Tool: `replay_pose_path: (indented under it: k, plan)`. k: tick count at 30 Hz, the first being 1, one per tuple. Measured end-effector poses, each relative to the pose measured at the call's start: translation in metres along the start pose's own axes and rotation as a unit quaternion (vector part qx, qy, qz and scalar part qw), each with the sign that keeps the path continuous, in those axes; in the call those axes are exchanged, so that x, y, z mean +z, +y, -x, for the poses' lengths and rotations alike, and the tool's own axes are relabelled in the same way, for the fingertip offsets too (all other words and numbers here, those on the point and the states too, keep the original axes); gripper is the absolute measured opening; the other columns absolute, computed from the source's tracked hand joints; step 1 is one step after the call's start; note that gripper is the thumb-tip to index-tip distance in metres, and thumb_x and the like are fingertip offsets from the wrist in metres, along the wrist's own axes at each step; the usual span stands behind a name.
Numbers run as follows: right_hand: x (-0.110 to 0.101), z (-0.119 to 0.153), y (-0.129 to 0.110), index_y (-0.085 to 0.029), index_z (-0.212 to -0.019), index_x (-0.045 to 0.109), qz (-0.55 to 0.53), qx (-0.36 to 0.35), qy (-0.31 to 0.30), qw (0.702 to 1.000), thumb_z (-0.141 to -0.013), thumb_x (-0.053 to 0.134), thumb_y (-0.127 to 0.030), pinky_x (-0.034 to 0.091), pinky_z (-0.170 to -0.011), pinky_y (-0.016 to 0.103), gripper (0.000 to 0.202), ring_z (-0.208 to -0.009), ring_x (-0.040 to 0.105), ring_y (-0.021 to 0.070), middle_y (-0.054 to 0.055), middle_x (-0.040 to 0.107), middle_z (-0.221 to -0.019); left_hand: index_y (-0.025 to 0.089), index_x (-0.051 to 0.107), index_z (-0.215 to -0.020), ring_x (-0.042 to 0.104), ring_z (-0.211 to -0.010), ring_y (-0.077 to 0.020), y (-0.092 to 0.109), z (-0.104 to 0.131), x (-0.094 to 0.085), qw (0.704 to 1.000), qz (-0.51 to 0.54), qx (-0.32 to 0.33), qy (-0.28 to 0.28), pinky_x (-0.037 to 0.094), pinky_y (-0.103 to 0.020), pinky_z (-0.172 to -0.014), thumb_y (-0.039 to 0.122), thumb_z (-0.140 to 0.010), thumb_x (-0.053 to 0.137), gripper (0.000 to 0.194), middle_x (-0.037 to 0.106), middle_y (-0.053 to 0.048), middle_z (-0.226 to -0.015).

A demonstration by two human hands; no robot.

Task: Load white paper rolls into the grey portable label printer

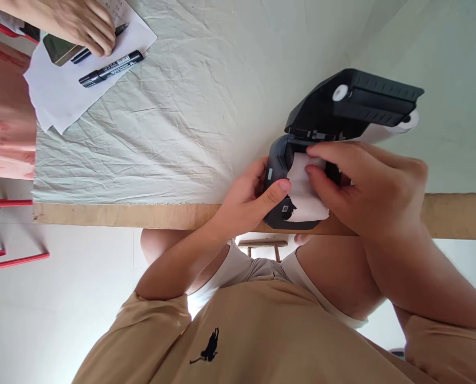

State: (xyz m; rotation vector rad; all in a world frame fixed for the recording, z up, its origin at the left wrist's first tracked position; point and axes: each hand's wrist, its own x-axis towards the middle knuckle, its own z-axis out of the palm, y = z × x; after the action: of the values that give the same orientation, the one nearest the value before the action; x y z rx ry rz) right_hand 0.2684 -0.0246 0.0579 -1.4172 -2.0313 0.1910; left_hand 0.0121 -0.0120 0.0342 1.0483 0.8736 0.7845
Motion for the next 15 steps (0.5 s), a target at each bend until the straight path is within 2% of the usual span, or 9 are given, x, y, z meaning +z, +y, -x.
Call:
replay_pose_path:
  k: [3, 7, 9, 12, 14, 15]
  plan:
    - [-0.008, -0.004, -0.001, -0.036, -0.119, 0.092, 0.027, 0.008, -0.080, 0.996, -0.125, 0.072, -0.043, 0.036, -0.060, 0.041, 0.022, -0.077, 0.073, 0.0212, 0.001, 0.094, -0.108, 0.021, 0.083, -0.138, 0.088, -0.123, -0.0343, 0.000, 0.000, 0.000, 1.000, 0.002, 0.005, 0.008, 0.076, -0.044, -0.104, 0.091, -0.094, 0.104, 0.086, 0.092, -0.013, -0.130]
    - [-0.013, -0.012, -0.002, -0.037, -0.125, 0.089, -0.001, -0.011, -0.135, 0.991, -0.120, 0.075, -0.041, 0.032, -0.061, 0.039, 0.016, -0.070, 0.066, 0.0214, -0.001, 0.087, -0.094, 0.021, 0.085, -0.135, 0.088, -0.122, -0.0346, 0.000, 0.000, -0.001, 1.000, -0.005, 0.006, 0.002, 0.076, -0.043, -0.102, 0.095, -0.092, 0.103, 0.088, 0.093, -0.013, -0.126]
    - [-0.016, -0.015, -0.005, -0.037, -0.130, 0.089, -0.022, -0.026, -0.119, 0.992, -0.117, 0.076, -0.034, 0.035, -0.061, 0.040, 0.019, -0.070, 0.068, 0.0220, -0.002, 0.085, -0.090, 0.022, 0.085, -0.134, 0.089, -0.123, -0.0353, 0.000, 0.000, -0.002, 1.000, -0.001, 0.001, -0.001, 0.075, -0.043, -0.103, 0.095, -0.092, 0.103, 0.086, 0.094, -0.012, -0.127]
    - [-0.027, -0.012, -0.008, -0.040, -0.138, 0.088, -0.065, -0.026, -0.115, 0.991, -0.114, 0.080, -0.028, 0.050, -0.059, 0.040, 0.028, -0.065, 0.068, 0.0192, -0.003, 0.088, -0.096, 0.022, 0.085, -0.134, 0.091, -0.124, -0.0338, -0.001, 0.000, -0.003, 0.999, 0.033, -0.008, -0.005, 0.075, -0.041, -0.103, 0.089, -0.094, 0.105, 0.081, 0.095, -0.011, -0.129]
    - [-0.035, -0.007, -0.004, -0.044, -0.142, 0.087, -0.128, 0.007, -0.102, 0.986, -0.114, 0.089, -0.042, 0.055, -0.054, 0.040, 0.028, -0.057, 0.063, 0.0157, -0.003, 0.093, -0.111, 0.022, 0.085, -0.135, 0.091, -0.125, -0.0325, -0.003, 0.000, -0.003, 0.998, 0.054, -0.012, 0.002, 0.074, -0.039, -0.104, 0.086, -0.097, 0.105, 0.077, 0.095, -0.011, -0.129]
    - [-0.037, -0.004, 0.001, -0.048, -0.148, 0.085, -0.156, 0.031, -0.084, 0.984, -0.112, 0.093, -0.056, 0.055, -0.051, 0.041, 0.037, -0.057, 0.063, 0.0158, -0.001, 0.094, -0.120, 0.022, 0.085, -0.135, 0.091, -0.125, -0.0324, -0.004, 0.000, -0.003, 0.998, 0.060, -0.012, 0.008, 0.074, -0.040, -0.105, 0.085, -0.098, 0.104, 0.076, 0.096, -0.010, -0.129]
